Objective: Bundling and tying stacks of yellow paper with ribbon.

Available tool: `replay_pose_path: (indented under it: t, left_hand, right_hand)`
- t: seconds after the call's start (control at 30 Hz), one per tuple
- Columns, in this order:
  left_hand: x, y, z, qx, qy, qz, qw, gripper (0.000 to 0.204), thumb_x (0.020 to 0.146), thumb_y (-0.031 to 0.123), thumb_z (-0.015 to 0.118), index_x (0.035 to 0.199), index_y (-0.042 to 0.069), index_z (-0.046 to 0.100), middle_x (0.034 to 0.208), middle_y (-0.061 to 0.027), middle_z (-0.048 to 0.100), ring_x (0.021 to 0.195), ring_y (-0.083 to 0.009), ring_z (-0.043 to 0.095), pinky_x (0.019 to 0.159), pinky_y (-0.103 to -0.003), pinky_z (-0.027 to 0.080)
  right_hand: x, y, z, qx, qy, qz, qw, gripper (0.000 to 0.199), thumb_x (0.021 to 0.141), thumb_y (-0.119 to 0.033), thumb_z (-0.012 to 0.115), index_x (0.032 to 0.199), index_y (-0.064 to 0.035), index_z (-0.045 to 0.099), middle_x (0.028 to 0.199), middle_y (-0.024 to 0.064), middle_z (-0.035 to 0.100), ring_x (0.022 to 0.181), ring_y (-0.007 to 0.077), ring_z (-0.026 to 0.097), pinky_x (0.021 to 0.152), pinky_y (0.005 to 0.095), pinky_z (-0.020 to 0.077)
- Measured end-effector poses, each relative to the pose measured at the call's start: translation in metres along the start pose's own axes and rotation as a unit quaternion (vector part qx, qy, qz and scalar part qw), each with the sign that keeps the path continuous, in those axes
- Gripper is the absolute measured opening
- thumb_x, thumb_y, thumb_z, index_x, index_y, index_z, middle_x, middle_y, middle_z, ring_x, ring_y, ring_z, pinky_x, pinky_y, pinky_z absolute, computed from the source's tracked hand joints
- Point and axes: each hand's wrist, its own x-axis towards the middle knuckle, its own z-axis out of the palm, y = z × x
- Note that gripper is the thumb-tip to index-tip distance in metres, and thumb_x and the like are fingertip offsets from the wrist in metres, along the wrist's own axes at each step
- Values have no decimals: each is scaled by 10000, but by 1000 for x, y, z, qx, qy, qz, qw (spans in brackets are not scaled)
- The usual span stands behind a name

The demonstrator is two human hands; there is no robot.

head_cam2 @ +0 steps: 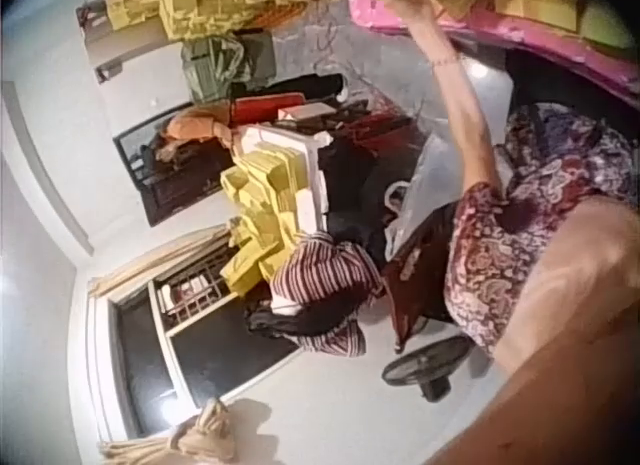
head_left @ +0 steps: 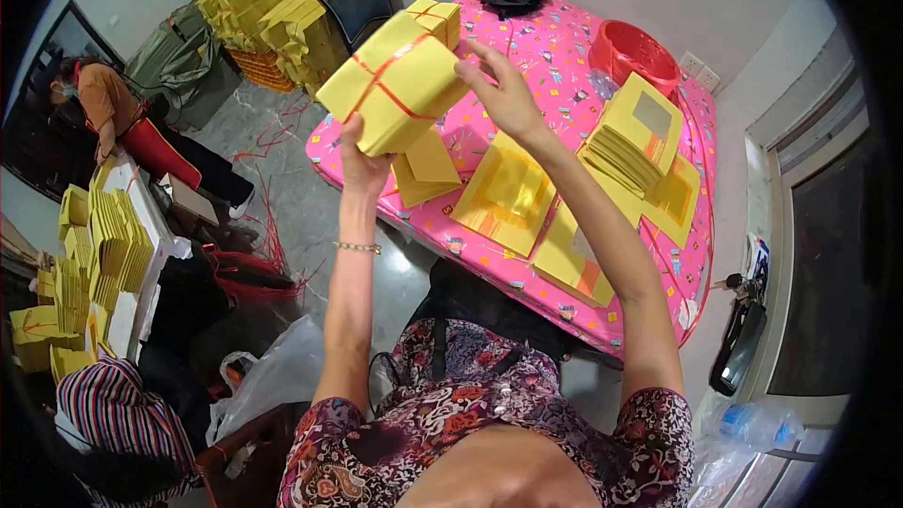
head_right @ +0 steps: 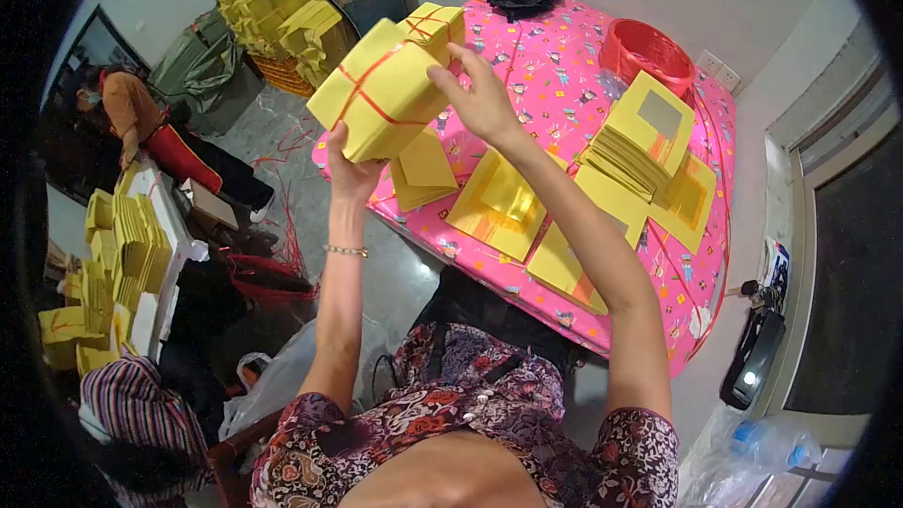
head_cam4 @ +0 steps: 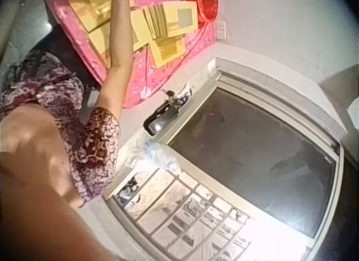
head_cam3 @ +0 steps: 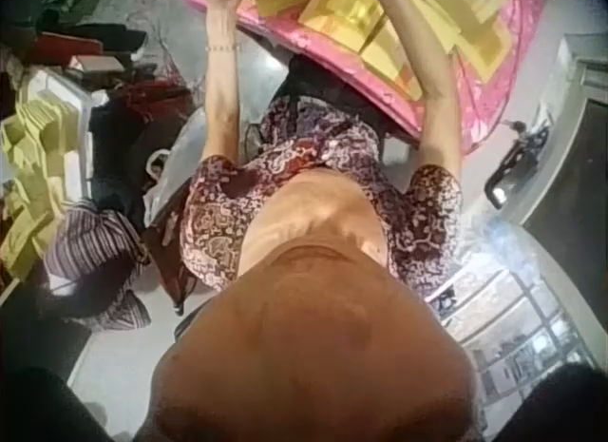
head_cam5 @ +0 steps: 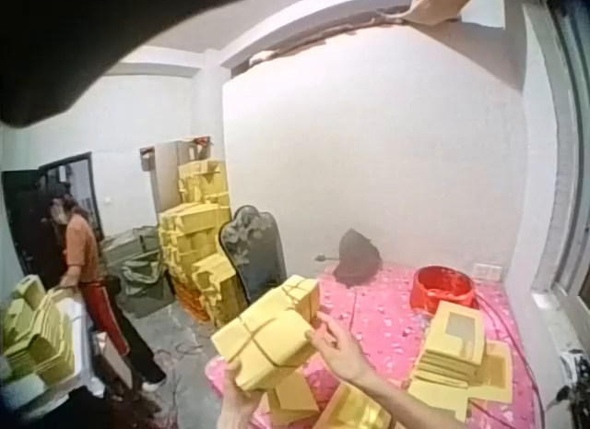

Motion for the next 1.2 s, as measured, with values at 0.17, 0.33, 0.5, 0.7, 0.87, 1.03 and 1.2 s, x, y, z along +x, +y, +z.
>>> replay_pose_path:
  t: [0.17, 0.33, 0.5, 0.7, 0.87, 1.03, 1.2]
  left_hand:
    - [48, 17, -37, -17, 66, -55, 996, 786, 654, 627, 656, 1231, 120, 487, 1114, -103, 523, 1033, -249, 494, 868, -444, 420]
    - [123, 22, -86, 50, 125, -95, 986, 837, 653, 615, 664, 1251, 61, 471, 1151, -110, 518, 1048, -267, 491, 882, -450, 414]
    - [148, -11, -69, 32, 63, -163, 984, 804, 641, 604, 693, 1237, 96, 511, 1204, -123, 532, 1086, -295, 513, 869, -467, 448]
    - [196, -30, -123, 37, 153, -174, 972, 533, 644, 586, 737, 891, 151, 554, 722, 11, 528, 543, -130, 488, 444, -254, 385]
    - [203, -41, -87, 99, 164, -169, 967, 587, 611, 623, 738, 845, 126, 529, 693, -12, 492, 558, -152, 483, 466, -274, 382]
    - [204, -32, -91, 142, 141, -176, 964, 718, 612, 740, 659, 961, 122, 551, 845, -60, 547, 665, -182, 509, 499, -289, 372]
    - [168, -35, -45, 107, 121, -185, 969, 726, 787, 609, 594, 1190, 11, 507, 1045, -122, 561, 999, -279, 554, 832, -439, 485]
  right_hand:
    - [-62, 15, -31, -57, 4, 57, 997, 404, 890, -191, 599, 1252, -41, 500, 1200, 116, 515, 1169, 232, 488, 961, 343, 431]
    - [-144, 40, -84, -86, 54, 153, 983, 307, 874, -104, 584, 1174, -53, 545, 1128, 86, 505, 1093, 190, 515, 875, 331, 483]
    - [-224, 17, -124, -107, 140, 191, 966, 301, 868, -48, 561, 1168, -47, 547, 1135, 77, 504, 1074, 174, 519, 846, 298, 476]
    - [-277, 2, -140, -87, 177, 252, 947, 300, 875, -25, 540, 1175, -31, 543, 1190, 92, 509, 1049, 174, 546, 811, 263, 478]
    - [-293, -9, -138, -176, 164, 239, 941, 287, 869, -50, 559, 1155, -27, 542, 1156, 120, 528, 1028, 223, 562, 824, 323, 478]
    - [-293, -7, -133, -256, 109, 188, 942, 236, 856, -55, 565, 1089, -24, 567, 1104, 143, 558, 1042, 276, 553, 870, 356, 455]
    - [-298, -13, -136, -367, 78, 153, 914, 239, 829, -81, 597, 1062, -31, 582, 1073, 156, 560, 1017, 319, 541, 865, 377, 444]
